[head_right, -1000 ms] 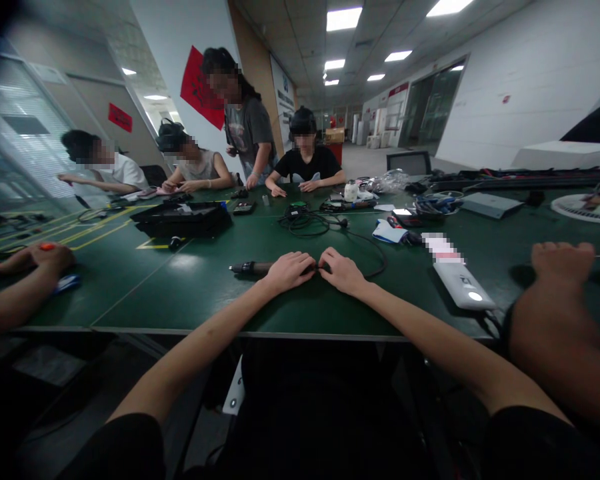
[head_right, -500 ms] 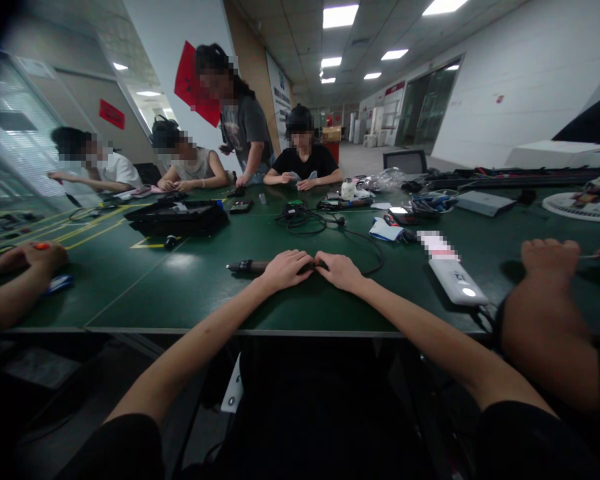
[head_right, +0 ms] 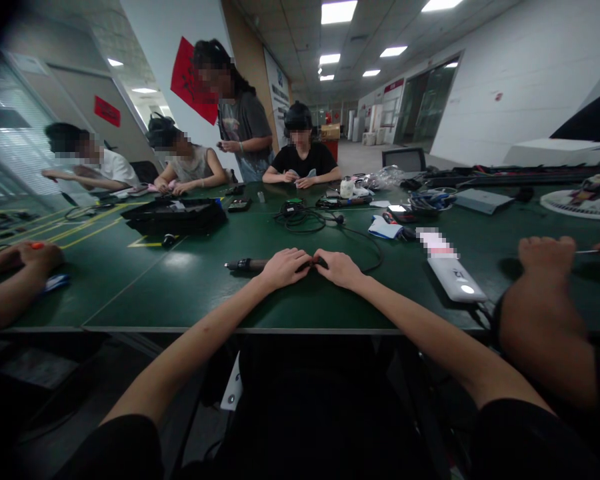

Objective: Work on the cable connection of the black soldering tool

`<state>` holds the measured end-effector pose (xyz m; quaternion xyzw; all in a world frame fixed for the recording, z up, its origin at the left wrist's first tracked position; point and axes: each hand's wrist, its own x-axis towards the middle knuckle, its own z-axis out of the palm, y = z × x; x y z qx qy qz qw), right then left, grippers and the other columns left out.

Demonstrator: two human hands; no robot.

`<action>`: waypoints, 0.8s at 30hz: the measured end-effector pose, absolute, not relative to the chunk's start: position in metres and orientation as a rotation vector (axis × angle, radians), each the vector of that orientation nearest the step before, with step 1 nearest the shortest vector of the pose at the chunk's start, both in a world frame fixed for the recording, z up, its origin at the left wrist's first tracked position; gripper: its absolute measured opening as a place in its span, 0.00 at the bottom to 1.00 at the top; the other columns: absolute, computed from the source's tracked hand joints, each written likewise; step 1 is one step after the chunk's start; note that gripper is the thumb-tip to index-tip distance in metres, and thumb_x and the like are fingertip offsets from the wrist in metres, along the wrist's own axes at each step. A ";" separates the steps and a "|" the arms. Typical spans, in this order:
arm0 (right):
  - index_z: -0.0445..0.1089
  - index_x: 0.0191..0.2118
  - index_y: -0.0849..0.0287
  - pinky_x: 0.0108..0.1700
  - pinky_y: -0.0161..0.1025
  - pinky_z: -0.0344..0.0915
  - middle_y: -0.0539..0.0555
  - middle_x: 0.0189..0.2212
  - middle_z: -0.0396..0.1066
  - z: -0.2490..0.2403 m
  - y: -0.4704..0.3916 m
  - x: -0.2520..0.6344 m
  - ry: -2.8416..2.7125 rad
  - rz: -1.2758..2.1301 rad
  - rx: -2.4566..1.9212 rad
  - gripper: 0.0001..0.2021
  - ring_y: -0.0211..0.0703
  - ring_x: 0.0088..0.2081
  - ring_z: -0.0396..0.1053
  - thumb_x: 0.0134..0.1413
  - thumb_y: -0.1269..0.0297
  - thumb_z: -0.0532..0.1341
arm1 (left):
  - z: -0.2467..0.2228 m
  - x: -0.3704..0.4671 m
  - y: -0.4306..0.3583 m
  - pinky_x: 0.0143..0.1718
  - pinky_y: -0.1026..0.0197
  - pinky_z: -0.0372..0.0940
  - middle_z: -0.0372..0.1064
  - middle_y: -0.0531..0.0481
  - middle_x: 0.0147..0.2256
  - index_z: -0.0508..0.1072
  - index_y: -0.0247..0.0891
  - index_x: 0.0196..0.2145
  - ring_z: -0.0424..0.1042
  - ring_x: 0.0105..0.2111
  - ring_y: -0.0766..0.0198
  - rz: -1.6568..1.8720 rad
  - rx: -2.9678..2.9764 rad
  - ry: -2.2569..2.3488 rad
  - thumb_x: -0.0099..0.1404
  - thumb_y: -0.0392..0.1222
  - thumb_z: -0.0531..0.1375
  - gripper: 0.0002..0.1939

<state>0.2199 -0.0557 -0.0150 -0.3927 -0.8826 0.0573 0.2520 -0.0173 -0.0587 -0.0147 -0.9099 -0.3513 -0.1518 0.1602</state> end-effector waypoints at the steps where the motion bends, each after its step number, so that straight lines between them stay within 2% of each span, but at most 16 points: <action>1: 0.72 0.50 0.53 0.40 0.37 0.63 0.52 0.41 0.79 -0.015 -0.056 0.220 -2.400 0.152 -1.066 0.08 0.44 0.37 0.74 0.67 0.63 0.62 | -0.015 -0.017 -0.059 0.49 0.54 0.65 0.73 0.45 0.46 0.72 0.41 0.52 0.72 0.47 0.56 -0.431 -2.590 -1.024 0.77 0.48 0.54 0.12; 3: 0.72 0.49 0.52 0.41 0.37 0.63 0.52 0.41 0.79 -0.015 -0.056 0.220 -2.399 0.143 -1.065 0.08 0.44 0.37 0.75 0.67 0.63 0.62 | -0.014 -0.016 -0.059 0.48 0.53 0.65 0.74 0.45 0.44 0.72 0.41 0.50 0.72 0.45 0.55 -0.434 -2.571 -1.060 0.77 0.50 0.54 0.13; 8: 0.72 0.50 0.52 0.41 0.37 0.63 0.53 0.42 0.79 -0.016 -0.056 0.219 -2.390 0.131 -1.087 0.08 0.45 0.39 0.75 0.67 0.62 0.63 | -0.012 -0.018 -0.060 0.50 0.53 0.65 0.74 0.45 0.48 0.71 0.42 0.55 0.72 0.48 0.55 -0.433 -2.625 -0.993 0.76 0.47 0.55 0.14; 12: 0.72 0.48 0.52 0.41 0.37 0.63 0.52 0.41 0.79 -0.016 -0.056 0.219 -2.399 0.116 -1.075 0.06 0.45 0.39 0.75 0.68 0.62 0.62 | -0.012 -0.018 -0.060 0.49 0.54 0.65 0.74 0.46 0.45 0.72 0.41 0.50 0.72 0.46 0.56 -0.438 -2.599 -1.041 0.77 0.48 0.55 0.12; 17: 0.72 0.49 0.52 0.42 0.37 0.63 0.52 0.42 0.79 -0.016 -0.056 0.219 -2.398 0.141 -1.068 0.06 0.46 0.41 0.76 0.69 0.63 0.61 | -0.014 -0.018 -0.058 0.48 0.54 0.64 0.74 0.46 0.46 0.71 0.41 0.53 0.72 0.47 0.56 -0.450 -2.610 -0.979 0.77 0.48 0.55 0.13; 22: 0.72 0.49 0.51 0.44 0.38 0.65 0.52 0.44 0.79 -0.016 -0.055 0.220 -2.395 0.159 -1.065 0.07 0.47 0.43 0.77 0.69 0.64 0.62 | -0.016 -0.017 -0.055 0.47 0.54 0.64 0.75 0.46 0.44 0.73 0.41 0.47 0.72 0.44 0.56 -0.432 -2.595 -1.042 0.77 0.49 0.55 0.11; 24: 0.72 0.49 0.51 0.44 0.38 0.65 0.53 0.44 0.80 -0.016 -0.055 0.220 -2.391 0.155 -1.078 0.07 0.47 0.43 0.77 0.69 0.63 0.62 | -0.015 -0.017 -0.055 0.47 0.54 0.64 0.75 0.46 0.43 0.72 0.41 0.48 0.72 0.44 0.56 -0.432 -2.589 -1.061 0.77 0.50 0.55 0.12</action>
